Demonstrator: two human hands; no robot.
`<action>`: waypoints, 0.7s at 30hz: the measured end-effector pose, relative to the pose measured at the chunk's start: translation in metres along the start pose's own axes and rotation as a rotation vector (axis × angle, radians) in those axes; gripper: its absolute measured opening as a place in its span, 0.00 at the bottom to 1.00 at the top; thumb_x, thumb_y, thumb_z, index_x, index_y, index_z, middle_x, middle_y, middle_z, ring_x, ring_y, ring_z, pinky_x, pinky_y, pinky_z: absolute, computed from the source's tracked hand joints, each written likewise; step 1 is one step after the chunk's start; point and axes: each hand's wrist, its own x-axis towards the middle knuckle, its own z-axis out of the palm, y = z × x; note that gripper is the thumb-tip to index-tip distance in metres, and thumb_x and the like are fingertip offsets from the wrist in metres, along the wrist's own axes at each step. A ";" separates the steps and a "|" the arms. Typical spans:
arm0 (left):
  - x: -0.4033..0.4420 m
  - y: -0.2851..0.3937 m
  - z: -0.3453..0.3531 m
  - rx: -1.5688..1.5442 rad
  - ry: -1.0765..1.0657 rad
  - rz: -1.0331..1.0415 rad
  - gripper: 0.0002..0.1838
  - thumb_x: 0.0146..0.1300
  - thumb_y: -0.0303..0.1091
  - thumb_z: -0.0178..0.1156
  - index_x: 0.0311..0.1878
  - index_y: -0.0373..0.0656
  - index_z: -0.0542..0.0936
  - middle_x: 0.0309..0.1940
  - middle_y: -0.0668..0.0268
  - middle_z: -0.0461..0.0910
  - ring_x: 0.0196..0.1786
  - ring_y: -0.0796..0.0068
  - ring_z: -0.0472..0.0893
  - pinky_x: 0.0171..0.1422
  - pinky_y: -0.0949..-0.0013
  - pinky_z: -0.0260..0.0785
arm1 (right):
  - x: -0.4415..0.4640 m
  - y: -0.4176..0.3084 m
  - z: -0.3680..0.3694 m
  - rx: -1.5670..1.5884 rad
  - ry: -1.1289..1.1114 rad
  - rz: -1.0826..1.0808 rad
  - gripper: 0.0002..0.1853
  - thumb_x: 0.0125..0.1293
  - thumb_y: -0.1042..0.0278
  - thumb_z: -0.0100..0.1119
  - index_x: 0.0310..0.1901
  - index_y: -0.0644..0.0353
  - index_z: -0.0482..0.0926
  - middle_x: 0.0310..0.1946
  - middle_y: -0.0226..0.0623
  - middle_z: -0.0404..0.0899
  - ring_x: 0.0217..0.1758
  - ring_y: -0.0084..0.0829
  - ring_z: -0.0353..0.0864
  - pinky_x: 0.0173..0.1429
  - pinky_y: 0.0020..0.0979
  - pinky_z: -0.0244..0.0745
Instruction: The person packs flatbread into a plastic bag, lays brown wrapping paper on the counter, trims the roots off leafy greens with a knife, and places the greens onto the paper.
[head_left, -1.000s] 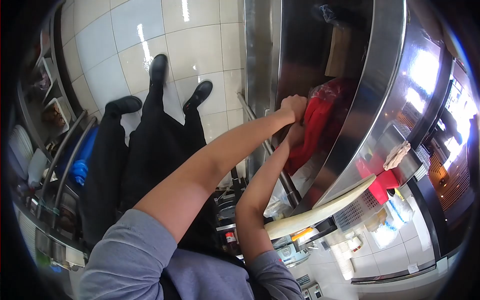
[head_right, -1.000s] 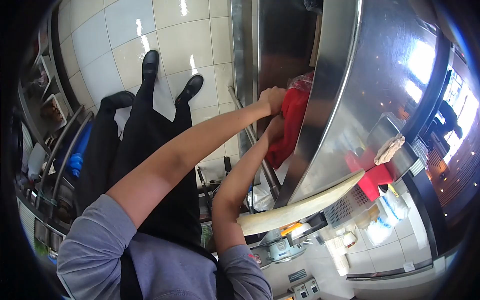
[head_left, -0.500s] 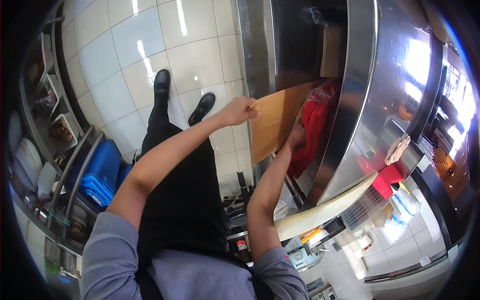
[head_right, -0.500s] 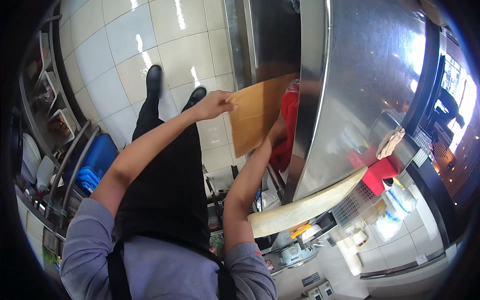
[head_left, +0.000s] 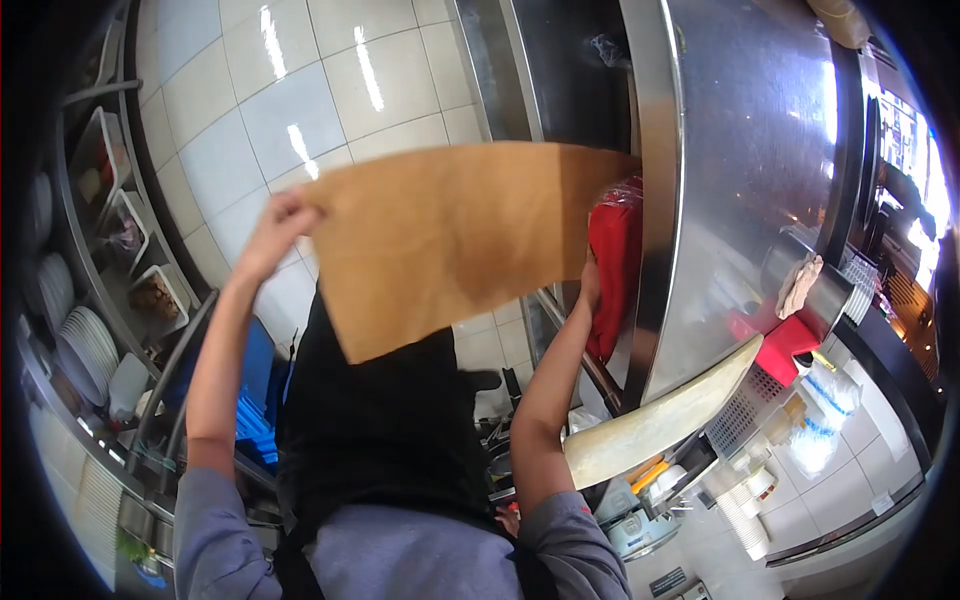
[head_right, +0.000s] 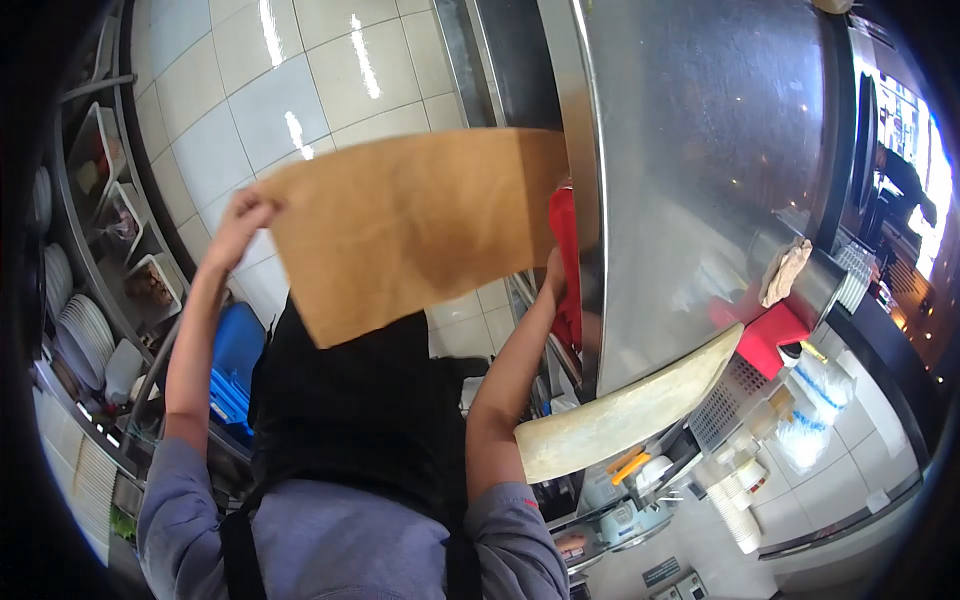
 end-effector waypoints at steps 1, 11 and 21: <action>-0.005 -0.002 -0.027 0.039 0.128 0.053 0.12 0.61 0.33 0.54 0.45 0.37 0.77 0.34 0.73 0.78 0.36 0.87 0.73 0.41 0.78 0.65 | -0.002 -0.001 0.002 0.021 -0.025 -0.008 0.30 0.52 0.54 0.63 0.53 0.66 0.71 0.52 0.55 0.72 0.56 0.48 0.71 0.58 0.40 0.65; -0.098 0.134 -0.085 0.922 0.718 0.681 0.08 0.58 0.21 0.52 0.41 0.36 0.76 0.35 0.59 0.78 0.38 0.70 0.79 0.43 0.73 0.69 | -0.079 -0.088 0.028 0.228 -0.297 0.003 0.53 0.39 0.52 0.73 0.66 0.63 0.53 0.66 0.52 0.51 0.70 0.51 0.46 0.71 0.40 0.43; -0.239 0.318 -0.075 1.277 0.361 1.285 0.12 0.42 0.28 0.59 0.34 0.38 0.75 0.34 0.59 0.78 0.38 0.58 0.78 0.45 0.59 0.67 | -0.186 -0.379 -0.204 0.743 -0.640 -1.035 0.14 0.55 0.65 0.64 0.44 0.55 0.79 0.59 0.37 0.67 0.66 0.36 0.60 0.68 0.53 0.41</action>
